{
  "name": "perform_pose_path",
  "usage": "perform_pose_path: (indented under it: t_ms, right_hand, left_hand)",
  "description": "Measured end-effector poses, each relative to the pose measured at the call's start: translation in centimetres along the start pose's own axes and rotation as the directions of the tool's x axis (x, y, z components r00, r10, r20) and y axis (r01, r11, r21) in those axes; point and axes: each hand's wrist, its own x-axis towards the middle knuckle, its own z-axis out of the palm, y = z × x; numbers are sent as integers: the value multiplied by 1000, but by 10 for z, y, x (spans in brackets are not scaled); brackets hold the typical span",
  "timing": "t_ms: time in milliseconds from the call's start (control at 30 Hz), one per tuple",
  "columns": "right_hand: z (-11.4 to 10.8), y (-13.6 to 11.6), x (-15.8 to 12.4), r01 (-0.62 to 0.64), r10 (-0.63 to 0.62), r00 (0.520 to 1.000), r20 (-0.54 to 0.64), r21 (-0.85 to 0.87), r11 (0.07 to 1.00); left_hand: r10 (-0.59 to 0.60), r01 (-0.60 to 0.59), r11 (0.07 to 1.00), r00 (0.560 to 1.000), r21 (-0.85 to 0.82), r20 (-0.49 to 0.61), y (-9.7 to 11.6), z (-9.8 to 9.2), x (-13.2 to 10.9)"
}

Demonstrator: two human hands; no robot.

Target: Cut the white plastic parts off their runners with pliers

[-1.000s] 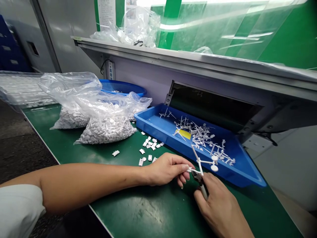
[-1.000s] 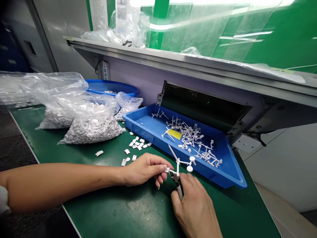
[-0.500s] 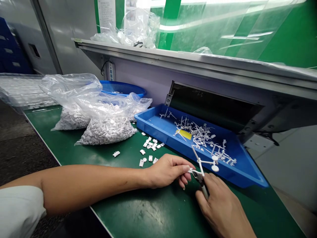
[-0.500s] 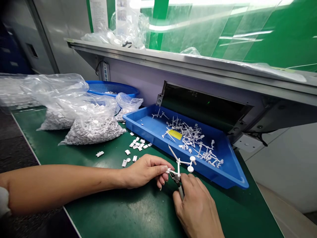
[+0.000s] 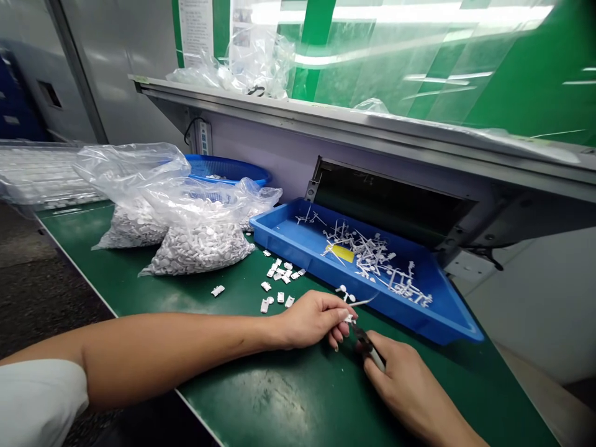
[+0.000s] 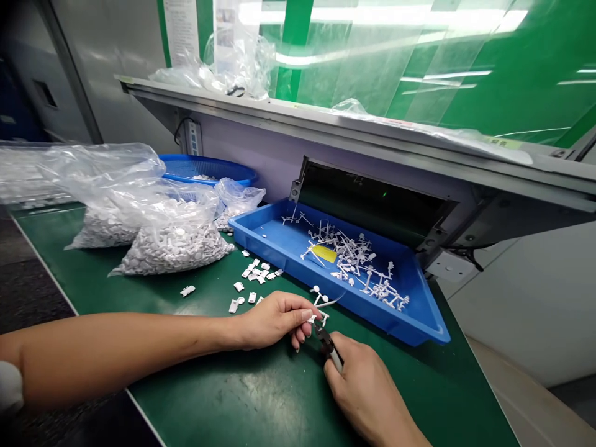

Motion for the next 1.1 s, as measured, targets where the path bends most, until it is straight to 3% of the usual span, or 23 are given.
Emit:
perform_pose_path:
  t_ms: [67,100,167,233,267,367,533,600,667,767,867,967,1100]
  right_hand:
    - [-5,10,0,-30,28,999,-46,-33,999]
    - [-7,15,0,-61,57,995,-79,-46,997]
    - [-12,24,0,-128,118,982,-145,-60,990]
    - [-15,31,0,-170,155,971,-183,-69,983]
    - [-16,33,0,-177,160,968,-194,-71,982]
    - [-17,34,-1,-166,148,969,-199,-75,983]
    - [-17,28,-3,-169,142,970,-198,-128,977]
    - [-18,28,-4,-202,168,962,-214,-151,968]
    - [-19,31,-5,-240,199,951,-237,-158,958]
    - [-18,31,-6,-236,188,943,-273,-154,959]
    - [-12,21,-4,-145,96,951,-294,-149,978]
    - [-5,7,-3,-26,-5,945,-328,-88,996]
    - [-1,0,-2,26,-29,939,-343,-14,1000]
  left_hand:
    - [102,-97,960,995,263,-6,4,-9,1]
    - [177,-159,880,984,448,2,6,-17,1]
    - [282,-206,590,959,781,39,12,-36,1]
    - [285,-136,325,958,936,40,17,-52,1]
    - [273,-90,253,962,963,19,19,-58,2]
    - [295,-66,181,955,981,9,24,-59,9]
    - [262,-180,85,953,980,152,23,-36,34]
    - [251,-231,116,948,966,196,19,-31,43]
    - [302,-279,238,932,930,202,15,-27,45]
    - [374,-304,573,923,761,87,12,-21,36]
    - [301,-270,860,953,432,-4,14,-9,24]
    - [243,-240,953,970,187,5,16,2,17]
    - [239,-239,970,971,51,9,16,9,15]
